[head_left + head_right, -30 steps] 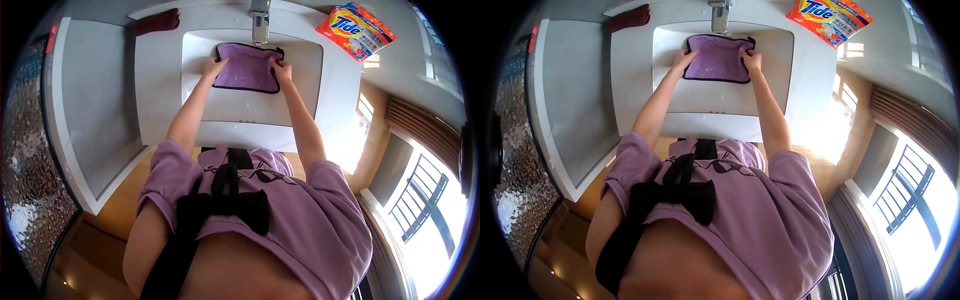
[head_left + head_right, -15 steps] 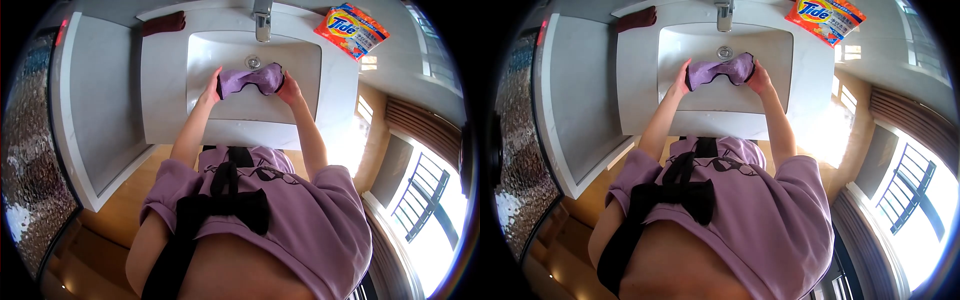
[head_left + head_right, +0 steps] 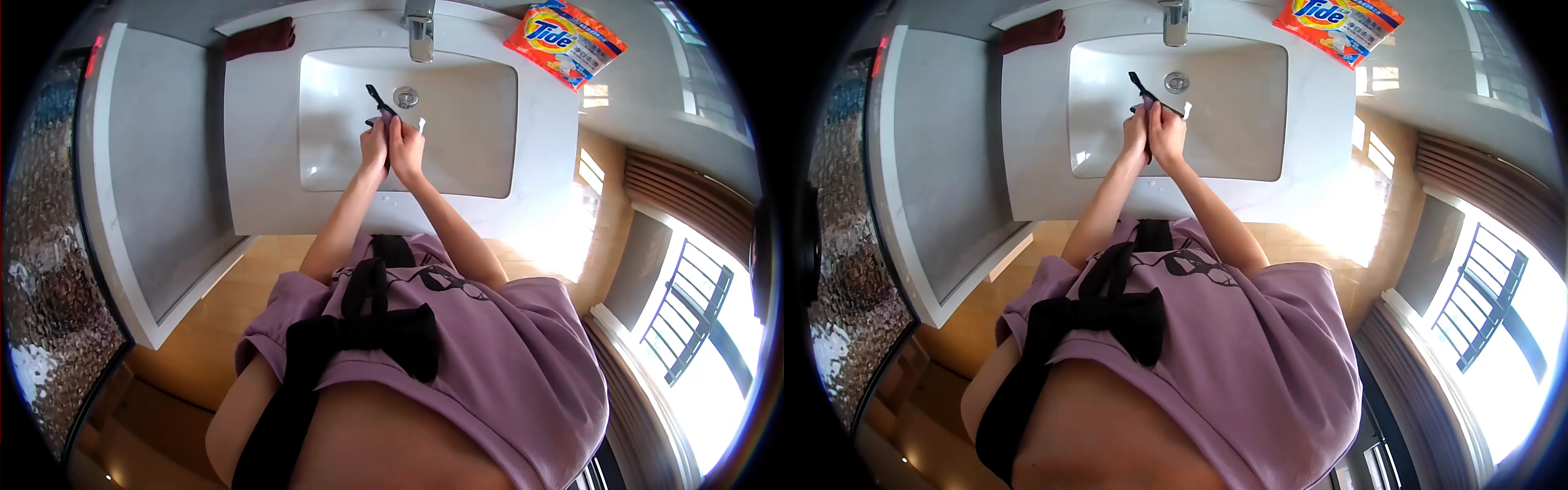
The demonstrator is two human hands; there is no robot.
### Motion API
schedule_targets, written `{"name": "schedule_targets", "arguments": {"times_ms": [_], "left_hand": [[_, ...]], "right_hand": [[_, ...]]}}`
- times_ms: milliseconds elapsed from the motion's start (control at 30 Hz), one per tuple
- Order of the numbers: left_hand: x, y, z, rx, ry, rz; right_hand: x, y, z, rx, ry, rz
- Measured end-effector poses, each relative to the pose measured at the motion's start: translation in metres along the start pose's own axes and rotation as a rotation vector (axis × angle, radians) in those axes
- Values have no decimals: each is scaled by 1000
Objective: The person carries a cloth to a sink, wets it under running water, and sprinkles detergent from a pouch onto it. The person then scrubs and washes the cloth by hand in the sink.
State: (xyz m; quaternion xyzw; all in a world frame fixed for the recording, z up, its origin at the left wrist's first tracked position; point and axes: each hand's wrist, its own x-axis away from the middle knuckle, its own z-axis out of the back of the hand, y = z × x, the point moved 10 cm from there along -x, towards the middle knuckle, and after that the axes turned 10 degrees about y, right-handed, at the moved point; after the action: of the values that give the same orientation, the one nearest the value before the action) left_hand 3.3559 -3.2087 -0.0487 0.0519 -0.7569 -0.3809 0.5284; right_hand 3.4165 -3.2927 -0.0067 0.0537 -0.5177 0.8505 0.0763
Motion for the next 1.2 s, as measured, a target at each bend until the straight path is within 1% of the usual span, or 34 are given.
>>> {"name": "schedule_targets", "arguments": {"times_ms": [33,67,100,167,200,233,267,300,367,400,433,500,533,567,633,667,700,733,767,800,833,867,900,933,967,1000,1033,1100,1167,1200], "left_hand": [[-2,2,-1,-54,7,-9],[3,-2,-5,-114,-12,2],[4,0,-5,-204,35,-80],[-9,17,-1,-320,149,-266],[-11,23,-5,-299,167,-263],[-13,29,-6,-365,200,-265],[-17,27,-10,-370,170,-272],[-20,25,-16,-372,133,-283],[-21,22,-24,-432,100,-396],[-14,18,-27,-411,81,-364],[-5,11,-26,-391,71,-321],[-7,28,-23,-515,117,-377],[-14,30,-23,-454,113,-321],[-15,29,-19,-400,113,-253],[-19,6,-21,-327,10,-56],[-17,11,-24,-356,10,-142],[-9,15,-24,-388,13,-223],[-2,14,-25,-479,5,-274],[1,14,-24,-423,47,-304],[-3,14,-20,-406,60,-259],[-10,17,-20,-383,70,-219],[-20,13,-21,-321,47,-111],[-14,14,-26,-351,23,-55],[-11,11,-27,-319,32,-89],[-13,10,-29,-292,33,-138],[-15,20,-26,-370,84,-297],[-16,15,-24,-409,118,-338],[-22,20,-20,-413,171,-310],[-35,24,-23,-423,131,-183],[-28,19,-30,-386,93,-131]], "right_hand": [[-11,15,-2,-19,15,-108],[-21,27,-3,-123,12,-245],[-25,35,-3,-152,-11,-321],[-17,27,0,-284,4,-300],[-14,19,4,-288,4,-297],[-9,9,8,-264,-6,-240],[-4,-1,12,-235,-17,-188],[-5,-7,15,-295,1,-214],[-26,11,17,-297,69,-215],[-33,25,8,-373,38,-333],[-36,34,4,-326,-1,-342],[-22,29,12,-366,42,-385],[-11,23,14,-450,38,-436],[1,-3,21,-317,-16,-340],[0,-3,24,-276,-6,-271],[-8,-1,22,-288,22,-254],[-19,5,25,-190,111,-194],[-27,23,18,-195,102,-270],[-27,30,16,-196,88,-346],[-21,31,19,-209,100,-328],[-11,34,16,-286,71,-353],[-3,11,23,-241,55,-280],[6,-8,30,-189,39,-222],[-2,1,29,-219,92,-193],[-10,-1,30,-166,74,-204],[-24,11,24,-141,104,-241],[-33,25,19,-106,129,-283],[-22,25,16,-120,114,-325],[-1,8,19,-227,50,-263],[-5,18,18,-227,57,-323]]}}
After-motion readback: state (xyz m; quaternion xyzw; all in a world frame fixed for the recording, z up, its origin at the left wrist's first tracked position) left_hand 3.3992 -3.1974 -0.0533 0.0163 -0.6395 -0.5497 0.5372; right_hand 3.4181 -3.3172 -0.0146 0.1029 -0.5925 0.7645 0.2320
